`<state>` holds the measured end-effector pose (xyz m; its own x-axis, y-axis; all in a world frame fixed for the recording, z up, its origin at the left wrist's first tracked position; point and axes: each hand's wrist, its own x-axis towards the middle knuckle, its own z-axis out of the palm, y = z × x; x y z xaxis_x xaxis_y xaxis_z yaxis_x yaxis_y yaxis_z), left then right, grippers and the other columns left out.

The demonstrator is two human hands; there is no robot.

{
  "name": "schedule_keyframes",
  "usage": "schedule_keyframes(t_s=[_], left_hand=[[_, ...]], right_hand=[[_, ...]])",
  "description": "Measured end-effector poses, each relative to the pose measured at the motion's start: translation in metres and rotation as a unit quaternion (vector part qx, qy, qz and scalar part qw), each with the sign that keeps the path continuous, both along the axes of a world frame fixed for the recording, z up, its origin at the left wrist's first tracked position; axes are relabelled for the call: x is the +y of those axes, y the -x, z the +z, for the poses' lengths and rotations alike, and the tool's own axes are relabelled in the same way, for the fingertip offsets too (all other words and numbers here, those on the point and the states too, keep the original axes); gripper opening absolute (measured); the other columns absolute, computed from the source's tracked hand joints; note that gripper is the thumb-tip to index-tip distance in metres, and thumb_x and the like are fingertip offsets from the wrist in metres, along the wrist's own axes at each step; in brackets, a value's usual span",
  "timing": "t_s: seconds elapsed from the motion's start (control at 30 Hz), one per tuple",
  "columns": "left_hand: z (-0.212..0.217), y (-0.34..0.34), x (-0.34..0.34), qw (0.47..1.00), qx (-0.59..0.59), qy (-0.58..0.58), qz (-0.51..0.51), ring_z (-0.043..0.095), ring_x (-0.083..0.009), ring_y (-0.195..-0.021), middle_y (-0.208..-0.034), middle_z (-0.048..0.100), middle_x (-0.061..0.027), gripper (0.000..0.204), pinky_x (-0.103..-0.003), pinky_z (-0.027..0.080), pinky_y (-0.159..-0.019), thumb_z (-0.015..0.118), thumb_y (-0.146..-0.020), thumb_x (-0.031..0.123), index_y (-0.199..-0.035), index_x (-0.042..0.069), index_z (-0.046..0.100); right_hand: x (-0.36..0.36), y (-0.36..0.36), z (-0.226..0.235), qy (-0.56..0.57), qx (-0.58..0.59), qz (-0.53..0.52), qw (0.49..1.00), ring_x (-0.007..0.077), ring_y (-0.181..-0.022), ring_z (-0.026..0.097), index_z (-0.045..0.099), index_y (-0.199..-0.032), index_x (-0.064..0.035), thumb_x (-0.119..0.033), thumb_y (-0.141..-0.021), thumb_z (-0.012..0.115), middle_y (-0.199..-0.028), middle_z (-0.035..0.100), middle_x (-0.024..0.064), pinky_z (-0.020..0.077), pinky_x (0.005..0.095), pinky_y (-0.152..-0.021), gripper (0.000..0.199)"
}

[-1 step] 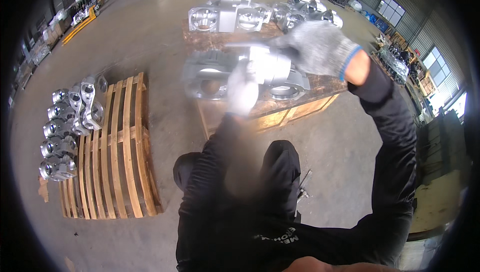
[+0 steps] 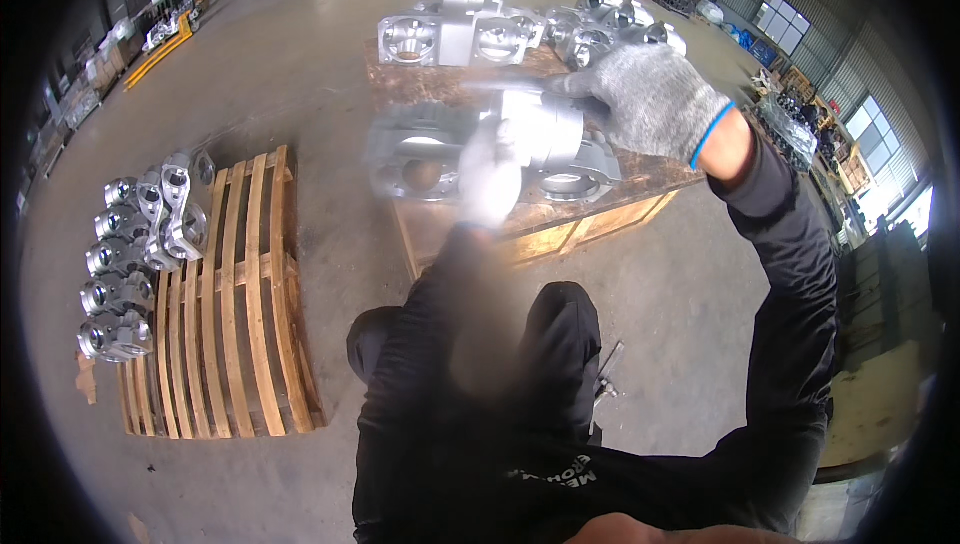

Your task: The person deburrs and smooths the edges of a large metal casting using a metal file. They rotate the part to access different edges and file them, then place the finished part on a wooden pallet with other similar parts.

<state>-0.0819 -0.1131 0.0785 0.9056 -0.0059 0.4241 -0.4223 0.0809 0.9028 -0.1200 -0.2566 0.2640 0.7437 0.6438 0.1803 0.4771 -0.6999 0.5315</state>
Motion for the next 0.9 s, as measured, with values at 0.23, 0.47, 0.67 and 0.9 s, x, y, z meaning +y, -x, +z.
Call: schedule_keyframes(t_s=[0.23,0.47,0.67,0.9], left_hand=[[0.017,-0.060,-0.008,0.997,0.032,-0.059,0.033,0.060,-0.0443,-0.124,-0.128,0.066,-0.0300,0.056,-0.047,0.044,-0.107,0.047,-0.109,0.044,-0.133,-0.004,0.062],[0.001,-0.078,-0.012,1.000,0.015,-0.008,-0.011,0.067,-0.0349,-0.112,-0.119,0.071,-0.0243,0.046,-0.041,0.050,-0.100,0.049,-0.108,0.035,-0.130,-0.003,0.064],[0.007,-0.075,-0.012,0.999,-0.002,-0.021,0.033,0.070,-0.0373,-0.108,-0.115,0.072,-0.0249,0.046,-0.044,0.052,-0.097,0.049,-0.108,0.036,-0.131,-0.001,0.065],[-0.005,-0.064,0.050,0.965,0.047,-0.141,0.217,0.066,-0.0370,-0.121,-0.134,0.066,-0.0253,0.059,-0.041,0.050,-0.107,0.056,-0.106,0.047,-0.139,-0.003,0.058]], right_hand=[[-0.009,-0.062,-0.025,0.046,-0.147,0.097,0.983,0.0317,-0.074,0.072,0.074,-0.104,-0.0080,-0.016,-0.083,0.063,-0.083,0.070,0.0121,0.0562,0.0435,-0.064,0.025],[-0.025,-0.089,-0.036,-0.013,-0.136,0.226,0.965,0.0277,-0.062,0.065,0.072,-0.095,-0.0124,-0.018,-0.088,0.063,-0.073,0.063,0.0076,0.0510,0.0413,-0.057,0.013],[-0.021,-0.075,-0.029,0.070,-0.112,0.013,0.991,0.0286,-0.065,0.070,0.076,-0.093,-0.0121,-0.016,-0.082,0.065,-0.071,0.067,0.0106,0.0539,0.0412,-0.057,0.017],[-0.016,-0.087,-0.007,0.008,0.006,-0.031,0.999,0.0389,-0.078,0.073,0.076,-0.086,-0.0047,-0.017,-0.086,0.064,-0.082,0.073,0.0199,0.0595,0.0472,-0.070,0.017]])
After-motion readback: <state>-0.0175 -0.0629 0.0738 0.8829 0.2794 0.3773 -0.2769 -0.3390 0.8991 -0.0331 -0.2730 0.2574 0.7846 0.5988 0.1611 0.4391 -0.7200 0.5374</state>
